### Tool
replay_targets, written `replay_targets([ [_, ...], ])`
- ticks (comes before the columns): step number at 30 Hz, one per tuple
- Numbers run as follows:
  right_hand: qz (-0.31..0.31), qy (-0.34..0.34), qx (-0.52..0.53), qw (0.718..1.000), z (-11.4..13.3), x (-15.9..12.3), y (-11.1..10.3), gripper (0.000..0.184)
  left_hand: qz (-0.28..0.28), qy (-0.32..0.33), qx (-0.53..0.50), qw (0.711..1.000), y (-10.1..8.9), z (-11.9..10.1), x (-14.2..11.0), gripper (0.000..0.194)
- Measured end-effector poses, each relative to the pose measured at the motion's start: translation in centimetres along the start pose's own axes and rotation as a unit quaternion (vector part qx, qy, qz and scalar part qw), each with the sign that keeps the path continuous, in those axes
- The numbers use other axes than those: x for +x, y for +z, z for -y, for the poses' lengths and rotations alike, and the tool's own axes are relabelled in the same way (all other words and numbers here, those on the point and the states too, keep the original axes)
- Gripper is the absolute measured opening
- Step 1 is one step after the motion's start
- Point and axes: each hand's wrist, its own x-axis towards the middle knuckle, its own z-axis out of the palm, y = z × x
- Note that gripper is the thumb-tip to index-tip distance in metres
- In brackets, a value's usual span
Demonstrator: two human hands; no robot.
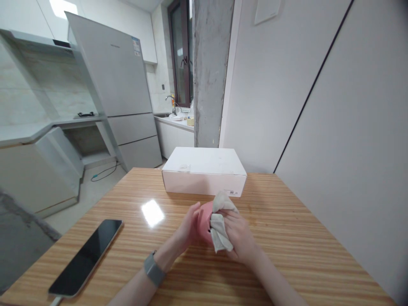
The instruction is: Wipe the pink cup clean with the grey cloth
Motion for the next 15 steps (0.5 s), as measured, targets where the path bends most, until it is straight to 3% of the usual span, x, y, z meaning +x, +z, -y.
replay_targets([
  [3, 0.017, -0.044, 0.013, 0.999, 1.0, 0.1, 0.9, 0.029, -0.004, -0.027, 0.026, 0.999, -0.2, -0.8, -0.3, 0.064],
  [6, 0.014, -0.048, 0.039, 0.998, 1.7, 0.3, 1.4, 0.027, -0.026, -0.041, 0.085, 0.995, -0.2, -1.5, -1.1, 0.054],
  [9, 0.016, -0.035, 0.055, 0.998, 1.7, 0.3, 1.2, 0.025, -0.039, -0.009, 0.136, 0.990, -0.1, -1.9, -1.4, 0.045],
  [15, 0.011, -0.025, 0.020, 0.999, 0.8, 0.2, 0.5, 0.024, -0.046, 0.071, 0.159, 0.984, 0.0, -1.2, -0.8, 0.047],
])
